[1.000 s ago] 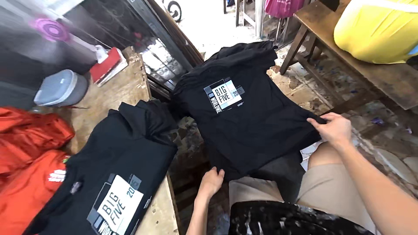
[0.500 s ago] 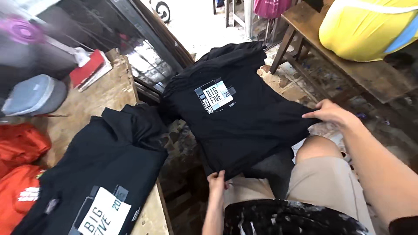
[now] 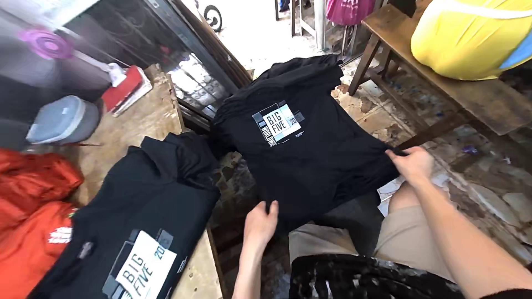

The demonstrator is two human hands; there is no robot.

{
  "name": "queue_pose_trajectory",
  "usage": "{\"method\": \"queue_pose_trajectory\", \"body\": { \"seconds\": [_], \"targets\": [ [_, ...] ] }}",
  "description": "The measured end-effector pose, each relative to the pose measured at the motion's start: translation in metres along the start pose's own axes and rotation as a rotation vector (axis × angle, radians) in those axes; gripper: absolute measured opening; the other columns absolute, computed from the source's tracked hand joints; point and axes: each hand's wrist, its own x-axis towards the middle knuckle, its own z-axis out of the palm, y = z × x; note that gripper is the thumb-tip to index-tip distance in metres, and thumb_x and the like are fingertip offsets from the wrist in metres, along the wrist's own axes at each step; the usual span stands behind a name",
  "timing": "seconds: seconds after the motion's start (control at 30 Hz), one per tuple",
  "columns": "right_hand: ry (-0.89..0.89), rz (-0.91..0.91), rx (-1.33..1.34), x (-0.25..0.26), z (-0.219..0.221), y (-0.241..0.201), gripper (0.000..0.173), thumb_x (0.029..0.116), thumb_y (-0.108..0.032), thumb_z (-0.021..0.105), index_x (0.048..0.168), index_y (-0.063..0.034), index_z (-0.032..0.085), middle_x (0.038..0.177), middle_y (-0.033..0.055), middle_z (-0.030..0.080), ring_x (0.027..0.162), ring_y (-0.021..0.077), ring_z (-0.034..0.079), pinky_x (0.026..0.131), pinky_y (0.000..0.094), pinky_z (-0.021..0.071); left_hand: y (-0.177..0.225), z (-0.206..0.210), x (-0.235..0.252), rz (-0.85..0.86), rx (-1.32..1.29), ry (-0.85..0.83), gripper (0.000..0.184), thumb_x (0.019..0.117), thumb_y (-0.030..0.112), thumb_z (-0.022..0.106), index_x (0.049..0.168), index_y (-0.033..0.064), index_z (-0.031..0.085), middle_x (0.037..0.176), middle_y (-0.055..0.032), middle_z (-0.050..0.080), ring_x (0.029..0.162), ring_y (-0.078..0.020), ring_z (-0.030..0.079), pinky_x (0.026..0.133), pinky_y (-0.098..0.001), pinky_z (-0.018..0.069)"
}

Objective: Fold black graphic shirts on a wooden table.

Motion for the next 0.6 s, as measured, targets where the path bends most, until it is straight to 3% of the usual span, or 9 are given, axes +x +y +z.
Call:
{"method": "queue_pose_trajectory", "body": {
  "seconds": [0.07, 0.13, 0.2, 0.27, 0.37, 0.43, 0.5, 0.53, 0.6],
  "targets": [
    [0.075, -0.036, 0.112, 0.001, -0.015, -0.016, 0.050, 0.0907, -0.036, 0.079, 0.113, 0.0071, 0.071, 0.126, 0.0331, 0.063, 0.121, 0.0507, 0.058, 0.101, 0.0696, 0.0430, 0.000, 0.000, 0.003, 0.216, -0.172, -0.012, 0.040, 0.1074, 0.037, 0.051, 0.123, 0.0050, 0.067, 0.097, -0.0102, 0.072, 0.083, -0.0206, 0.072, 0.077, -0.0408, 0.0609],
    [0.133, -0.091, 0.183, 0.004, -0.026, -0.033, 0.048, 0.0907, -0.033, 0.079, 0.113, 0.0087, 0.070, 0.128, 0.0324, 0.062, 0.123, 0.0489, 0.057, 0.104, 0.0671, 0.0418, -0.013, 0.019, 0.019, 0.331, -0.671, 0.046, 0.034, 0.1091, 0.025, 0.046, 0.127, 0.0008, 0.062, 0.097, -0.0121, 0.071, 0.077, -0.0175, 0.068, 0.070, -0.0323, 0.0592],
    [0.138, -0.119, 0.195, 0.007, -0.032, -0.044, 0.048, 0.0903, -0.033, 0.080, 0.114, 0.0078, 0.070, 0.130, 0.0313, 0.061, 0.125, 0.0458, 0.057, 0.106, 0.0640, 0.0412, -0.029, 0.053, 0.036, 0.117, -0.566, 0.160, 0.044, 0.1099, 0.032, 0.047, 0.138, -0.0008, 0.057, 0.121, -0.0202, 0.067, 0.102, -0.0276, 0.070, 0.089, -0.0426, 0.0591],
    [0.107, -0.152, 0.176, 0.010, -0.037, -0.048, 0.048, 0.0872, -0.030, 0.084, 0.114, 0.0068, 0.070, 0.132, 0.0308, 0.059, 0.126, 0.0454, 0.055, 0.106, 0.0637, 0.0412, -0.051, 0.097, 0.050, -0.143, -0.241, 0.094, 0.057, 0.1065, 0.042, 0.051, 0.140, -0.0041, 0.058, 0.141, -0.0294, 0.055, 0.131, -0.0404, 0.055, 0.110, -0.0555, 0.0441],
    [-0.042, -0.134, 0.143, 0.014, -0.040, -0.048, 0.056, 0.0823, -0.021, 0.088, 0.127, 0.0037, 0.065, 0.134, 0.0317, 0.057, 0.127, 0.0473, 0.054, 0.105, 0.0656, 0.0416, -0.070, 0.140, 0.051, -0.392, -0.436, 0.027, 0.056, 0.1051, 0.037, 0.057, 0.143, -0.0040, 0.050, 0.126, -0.0261, 0.064, 0.102, -0.0322, 0.070, 0.086, -0.0479, 0.0602],
    [-0.258, 0.011, 0.082, 0.014, -0.042, -0.046, 0.061, 0.0883, -0.023, 0.083, 0.134, 0.0085, 0.057, 0.132, 0.0346, 0.058, 0.125, 0.0479, 0.055, 0.104, 0.0666, 0.0409, -0.069, 0.130, 0.040, -0.497, -0.859, -0.011, 0.048, 0.1049, 0.030, 0.059, 0.140, -0.0009, 0.045, 0.107, -0.0236, 0.062, 0.075, -0.0286, 0.065, 0.064, -0.0426, 0.0573],
    [-0.414, 0.087, 0.141, 0.018, -0.041, -0.037, 0.059, 0.0958, -0.033, 0.073, 0.130, 0.0112, 0.056, 0.128, 0.0303, 0.060, 0.118, 0.0389, 0.058, 0.101, 0.0594, 0.0441, -0.068, 0.099, 0.033, -0.588, -1.092, -0.212, 0.031, 0.1046, 0.035, 0.051, 0.120, 0.0090, 0.054, 0.083, -0.0109, 0.059, 0.059, -0.0191, 0.055, 0.052, -0.0341, 0.0506],
    [-0.392, 0.044, 0.247, 0.020, -0.039, -0.031, 0.055, 0.0969, -0.035, 0.072, 0.128, 0.0092, 0.059, 0.127, 0.0278, 0.062, 0.117, 0.0357, 0.060, 0.102, 0.0570, 0.0455, -0.066, 0.082, 0.030, -0.588, -1.136, -0.274, 0.029, 0.1040, 0.037, 0.048, 0.113, 0.0104, 0.056, 0.080, -0.0081, 0.060, 0.059, -0.0170, 0.056, 0.052, -0.0331, 0.0513],
    [-0.267, -0.083, 0.469, 0.019, -0.030, -0.022, 0.050, 0.0980, -0.033, 0.070, 0.130, 0.0037, 0.060, 0.130, 0.0250, 0.061, 0.120, 0.0330, 0.059, 0.103, 0.0553, 0.0462, -0.061, 0.045, 0.023, -0.495, -1.135, -0.098, 0.029, 0.1029, 0.025, 0.053, 0.122, 0.0040, 0.061, 0.107, -0.0131, 0.067, 0.091, -0.0222, 0.065, 0.076, -0.0413, 0.0563]
  ]
}}
